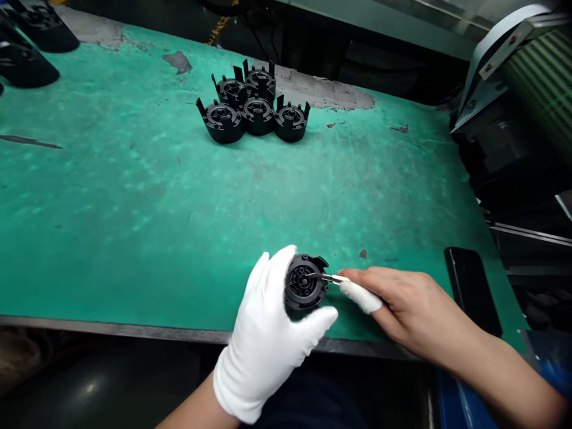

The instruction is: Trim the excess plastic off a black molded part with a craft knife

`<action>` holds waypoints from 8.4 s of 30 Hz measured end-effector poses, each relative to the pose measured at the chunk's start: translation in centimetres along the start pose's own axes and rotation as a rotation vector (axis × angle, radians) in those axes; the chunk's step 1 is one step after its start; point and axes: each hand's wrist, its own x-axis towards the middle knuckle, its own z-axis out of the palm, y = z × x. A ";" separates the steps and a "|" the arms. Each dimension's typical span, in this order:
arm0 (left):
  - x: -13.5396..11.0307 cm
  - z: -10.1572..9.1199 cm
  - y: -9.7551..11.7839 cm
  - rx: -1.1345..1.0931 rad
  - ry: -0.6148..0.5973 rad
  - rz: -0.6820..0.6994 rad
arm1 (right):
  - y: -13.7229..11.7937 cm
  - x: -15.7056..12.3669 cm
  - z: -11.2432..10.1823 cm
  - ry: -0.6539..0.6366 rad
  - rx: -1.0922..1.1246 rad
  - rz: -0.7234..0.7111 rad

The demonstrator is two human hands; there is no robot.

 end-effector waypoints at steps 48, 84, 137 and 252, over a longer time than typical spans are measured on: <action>-0.3 -2.2 -1.3 -0.133 -0.127 -0.089 | -2.7 -0.8 2.0 0.082 0.180 0.075; -0.4 -0.8 -0.8 -0.122 0.048 -0.073 | -2.7 0.0 4.0 0.188 0.138 0.079; -0.2 -1.1 -1.0 -0.149 -0.023 -0.010 | -3.0 -3.6 3.1 0.231 0.104 0.170; 1.2 -3.1 -1.1 -0.096 -0.191 -0.037 | -0.5 0.6 0.3 -0.065 0.068 -0.100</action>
